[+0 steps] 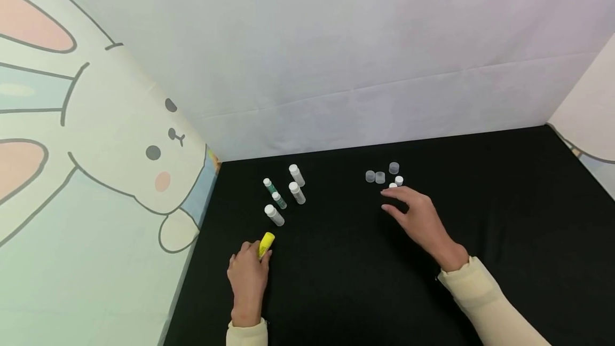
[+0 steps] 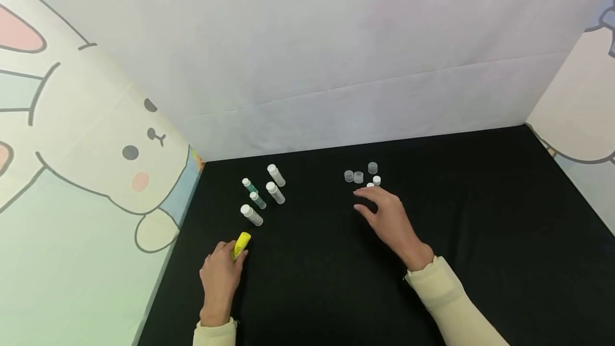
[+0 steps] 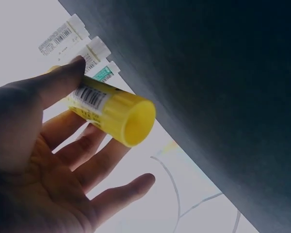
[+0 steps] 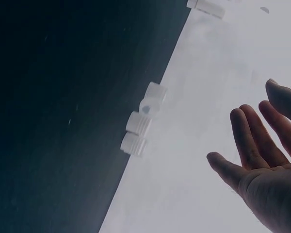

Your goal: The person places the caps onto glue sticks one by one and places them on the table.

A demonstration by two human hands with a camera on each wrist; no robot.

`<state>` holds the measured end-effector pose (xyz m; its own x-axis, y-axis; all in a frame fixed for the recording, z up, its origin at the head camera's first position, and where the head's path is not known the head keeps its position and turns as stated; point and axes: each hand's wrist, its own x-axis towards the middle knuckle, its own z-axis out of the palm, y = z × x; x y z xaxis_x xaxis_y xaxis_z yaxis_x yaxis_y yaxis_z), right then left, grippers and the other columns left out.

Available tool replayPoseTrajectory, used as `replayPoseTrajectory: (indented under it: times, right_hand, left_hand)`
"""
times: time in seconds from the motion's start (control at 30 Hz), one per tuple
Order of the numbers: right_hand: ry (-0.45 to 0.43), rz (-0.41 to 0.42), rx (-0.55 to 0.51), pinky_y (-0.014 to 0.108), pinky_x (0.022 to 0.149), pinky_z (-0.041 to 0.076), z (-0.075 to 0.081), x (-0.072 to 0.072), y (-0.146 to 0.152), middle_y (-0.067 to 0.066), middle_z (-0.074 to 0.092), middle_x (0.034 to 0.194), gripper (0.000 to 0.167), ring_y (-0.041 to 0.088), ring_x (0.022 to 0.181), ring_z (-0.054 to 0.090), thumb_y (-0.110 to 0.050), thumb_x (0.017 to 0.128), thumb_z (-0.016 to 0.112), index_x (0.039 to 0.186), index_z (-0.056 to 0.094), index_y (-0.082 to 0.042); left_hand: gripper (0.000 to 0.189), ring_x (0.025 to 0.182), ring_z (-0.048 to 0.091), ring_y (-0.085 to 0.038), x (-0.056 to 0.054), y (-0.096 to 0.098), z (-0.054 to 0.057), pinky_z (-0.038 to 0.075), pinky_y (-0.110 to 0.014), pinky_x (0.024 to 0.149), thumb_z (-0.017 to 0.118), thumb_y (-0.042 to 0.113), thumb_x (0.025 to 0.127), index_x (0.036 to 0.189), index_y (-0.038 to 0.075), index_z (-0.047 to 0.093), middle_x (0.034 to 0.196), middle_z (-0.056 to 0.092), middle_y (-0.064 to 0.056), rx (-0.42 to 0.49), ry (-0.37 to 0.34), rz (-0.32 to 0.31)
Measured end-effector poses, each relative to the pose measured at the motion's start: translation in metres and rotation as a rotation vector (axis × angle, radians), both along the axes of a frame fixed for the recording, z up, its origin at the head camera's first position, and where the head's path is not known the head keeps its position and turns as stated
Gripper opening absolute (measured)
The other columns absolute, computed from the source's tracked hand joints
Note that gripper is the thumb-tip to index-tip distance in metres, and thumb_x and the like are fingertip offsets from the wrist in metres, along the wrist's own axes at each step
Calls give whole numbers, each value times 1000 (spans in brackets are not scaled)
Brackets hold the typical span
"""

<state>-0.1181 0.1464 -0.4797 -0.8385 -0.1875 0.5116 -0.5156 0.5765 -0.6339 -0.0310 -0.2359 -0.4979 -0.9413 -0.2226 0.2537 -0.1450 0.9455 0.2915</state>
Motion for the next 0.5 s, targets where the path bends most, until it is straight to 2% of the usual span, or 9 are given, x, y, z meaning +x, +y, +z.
replayPoseTrajectory:
  times: [0.07,0.13,0.23,0.3,0.37,0.43,0.5]
  right_hand:
    - [-5,-14,-1,48,91,57,0,-1,3,15,76,117,37,34,108,73,9,80,86,115,78,-1]
    - [-6,-27,-1,50,92,56,0,-3,6,16,76,117,37,35,109,73,10,80,86,115,78,0]
    - [-4,-38,-3,25,99,55,0,-4,11,17,76,118,38,36,108,73,10,80,86,115,77,0]
    - [1,-42,-7,7,100,44,-1,-5,14,17,75,118,38,36,108,73,10,80,86,116,77,0]
    - [1,-46,-8,-1,98,32,-2,-6,16,17,75,118,38,36,108,73,10,80,86,116,77,0]
    - [-1,-52,-3,7,99,44,-1,-7,18,17,75,119,38,36,107,73,11,81,85,117,77,0]
    - [-10,-60,4,25,97,55,-1,-8,20,18,75,119,38,36,108,73,10,81,85,117,77,0]
  left_hand:
    - [30,93,72,-45,1,-1,0,48,-73,100,86,12,88,110,-5,77,104,72,-22,-1,-7,8]
    - [29,94,72,-45,1,-3,0,48,-73,101,85,13,89,111,-5,76,104,72,-22,3,-17,15]
    - [29,95,71,-46,2,-4,1,47,-74,101,85,13,90,110,-6,76,105,72,-23,7,-33,23]
    - [30,96,71,-47,2,-6,2,46,-74,101,84,13,90,111,-7,76,105,72,-24,12,-47,30]
    - [30,97,71,-47,2,-6,3,45,-74,102,84,13,91,112,-7,75,105,71,-25,17,-62,35]
    - [30,96,70,-47,3,-7,4,46,-74,101,83,13,91,112,-7,75,104,71,-25,23,-73,44]
    - [29,94,70,-46,3,-8,5,46,-74,101,83,13,91,111,-7,75,102,71,-24,29,-81,51]
